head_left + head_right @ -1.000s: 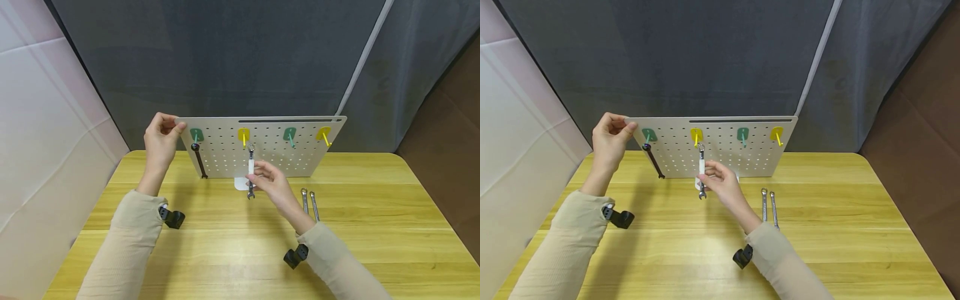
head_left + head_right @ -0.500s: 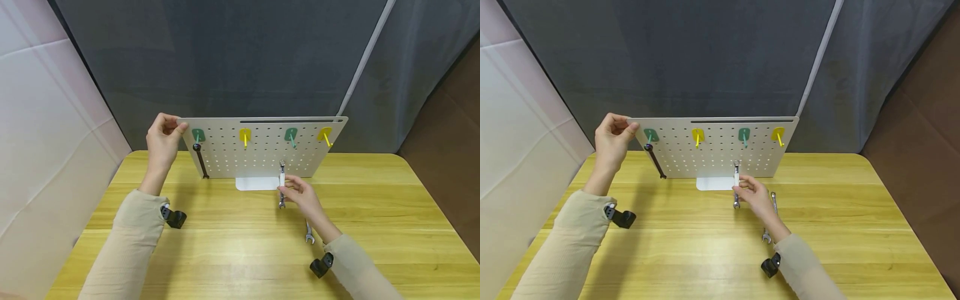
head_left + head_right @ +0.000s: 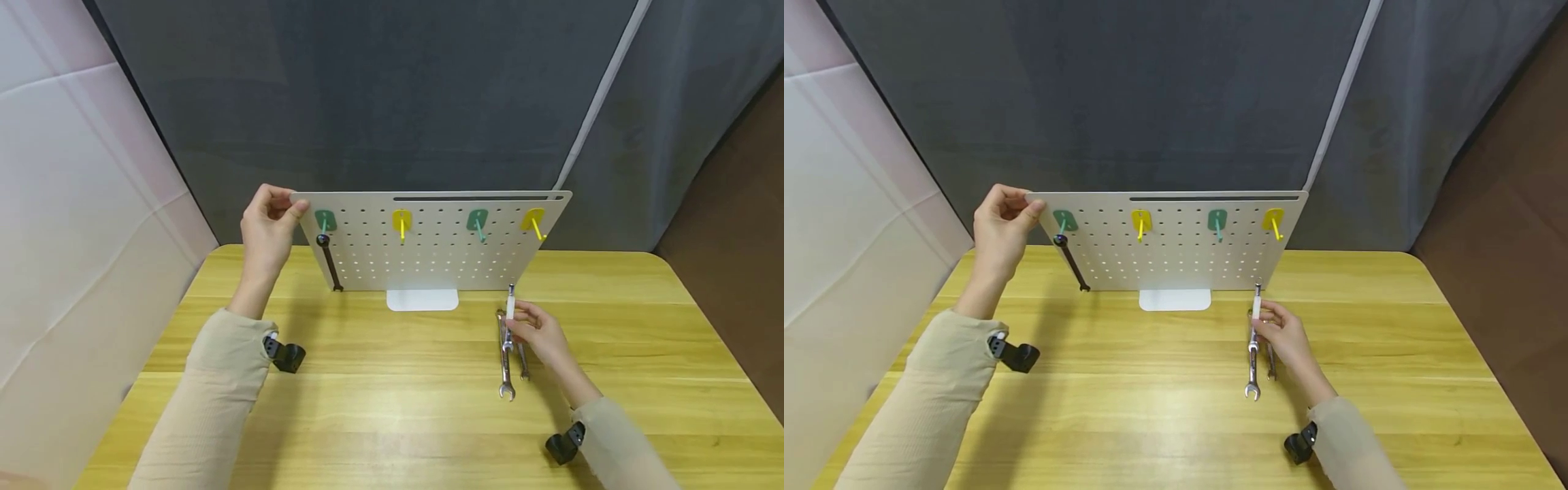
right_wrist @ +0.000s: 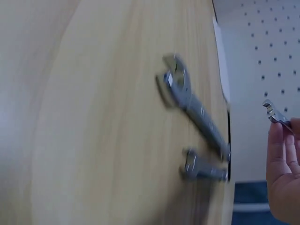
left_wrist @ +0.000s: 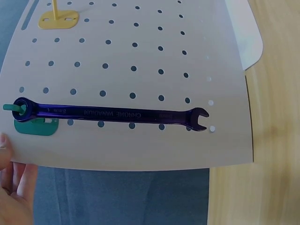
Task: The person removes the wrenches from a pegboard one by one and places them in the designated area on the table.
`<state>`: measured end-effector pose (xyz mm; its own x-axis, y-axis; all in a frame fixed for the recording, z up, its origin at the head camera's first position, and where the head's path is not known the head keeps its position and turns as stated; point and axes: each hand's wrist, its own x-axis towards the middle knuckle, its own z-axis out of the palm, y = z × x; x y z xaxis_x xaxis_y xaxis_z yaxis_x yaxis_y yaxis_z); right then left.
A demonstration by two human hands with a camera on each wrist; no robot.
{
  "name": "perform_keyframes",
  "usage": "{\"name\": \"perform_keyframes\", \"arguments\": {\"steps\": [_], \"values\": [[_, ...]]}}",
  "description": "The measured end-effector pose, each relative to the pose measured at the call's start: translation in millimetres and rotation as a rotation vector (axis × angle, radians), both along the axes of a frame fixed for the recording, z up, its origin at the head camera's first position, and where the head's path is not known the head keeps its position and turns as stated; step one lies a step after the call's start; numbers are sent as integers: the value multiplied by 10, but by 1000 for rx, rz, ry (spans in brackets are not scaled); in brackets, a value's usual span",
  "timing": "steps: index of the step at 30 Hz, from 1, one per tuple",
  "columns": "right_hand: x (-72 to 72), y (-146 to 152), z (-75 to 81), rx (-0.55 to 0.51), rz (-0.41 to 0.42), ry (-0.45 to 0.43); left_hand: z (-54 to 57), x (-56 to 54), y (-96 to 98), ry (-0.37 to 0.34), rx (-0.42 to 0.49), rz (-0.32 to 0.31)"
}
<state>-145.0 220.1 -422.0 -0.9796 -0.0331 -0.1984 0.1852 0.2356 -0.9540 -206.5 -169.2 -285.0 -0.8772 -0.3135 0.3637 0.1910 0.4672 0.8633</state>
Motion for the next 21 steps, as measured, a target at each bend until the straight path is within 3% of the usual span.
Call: {"name": "perform_keyframes", "arguments": {"steps": [11, 21], "values": [[23, 275, -131, 117, -30, -56, 5, 10, -7, -19, 15, 3], [68, 377, -187, 129, -21, -126, 5, -2, 0, -17, 17, -4]]}}
